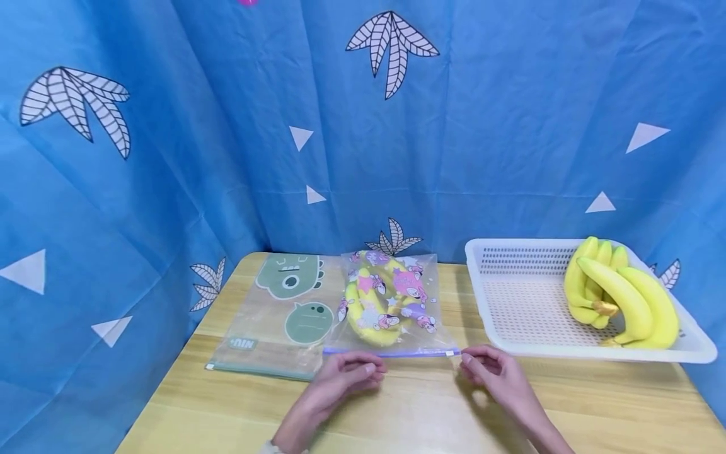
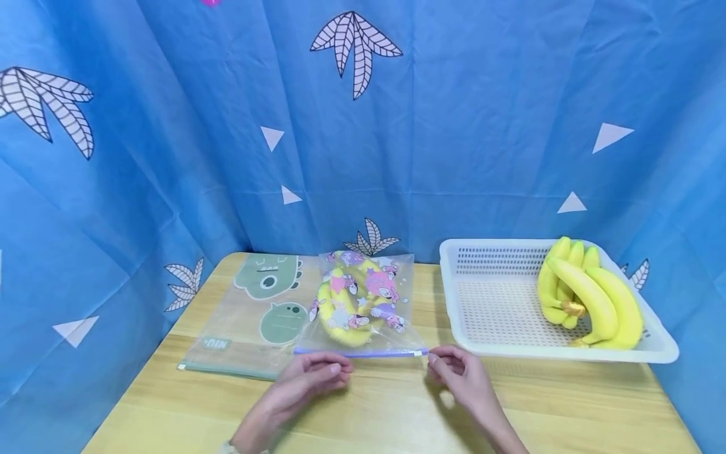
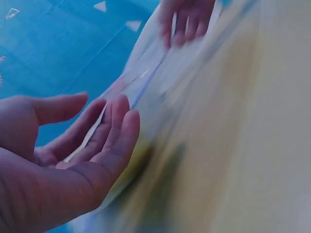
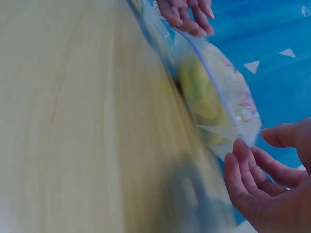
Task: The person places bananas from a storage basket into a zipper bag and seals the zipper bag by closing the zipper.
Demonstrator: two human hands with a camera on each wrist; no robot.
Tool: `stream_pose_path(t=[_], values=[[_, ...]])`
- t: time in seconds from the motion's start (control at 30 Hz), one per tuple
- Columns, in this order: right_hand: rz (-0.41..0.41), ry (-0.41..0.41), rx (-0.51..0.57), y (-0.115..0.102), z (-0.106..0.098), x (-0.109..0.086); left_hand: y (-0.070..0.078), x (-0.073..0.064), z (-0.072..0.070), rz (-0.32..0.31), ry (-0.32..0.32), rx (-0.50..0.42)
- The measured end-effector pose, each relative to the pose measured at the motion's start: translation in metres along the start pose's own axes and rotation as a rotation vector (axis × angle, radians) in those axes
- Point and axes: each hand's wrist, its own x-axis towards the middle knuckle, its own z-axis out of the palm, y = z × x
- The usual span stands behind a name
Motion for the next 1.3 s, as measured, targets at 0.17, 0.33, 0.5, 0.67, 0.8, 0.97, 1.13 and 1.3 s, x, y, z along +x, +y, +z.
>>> stream_pose_path(t=[0.17,0.33,0.5,0.67,0.8,0.97,1.13,1.3], values=[[-0.253,0.05,-0.207,-0.01,-0.004,-0.012,0.02,-0.014,-0.042,0.157,0.115,0.386],[-0.514,0.172,-0.286,-0.027,-0.013,-0.027,0.026,-0.031,-0.078,0.192,0.301,0.667],[-0.711,0.284,-0.403,-0.034,-0.038,-0.024,0.029,-0.043,-0.1,0.208,0.439,1.028],[-0.745,0.322,-0.548,-0.023,-0.062,-0.018,0.025,-0.048,-0.11,0.173,0.417,1.19],[-0.781,0.343,-0.638,-0.011,-0.072,-0.015,0.022,-0.047,-0.118,0.146,0.389,1.264],[-0.827,0.357,-0.722,-0.001,-0.08,-0.012,0.023,-0.044,-0.126,0.172,0.399,1.31],[-0.815,0.34,-0.819,0.005,-0.084,-0.007,0.021,-0.043,-0.132,0.296,0.429,1.383],[-0.822,0.31,-0.908,0.011,-0.083,-0.001,0.02,-0.044,-0.138,0.326,0.539,1.401]])
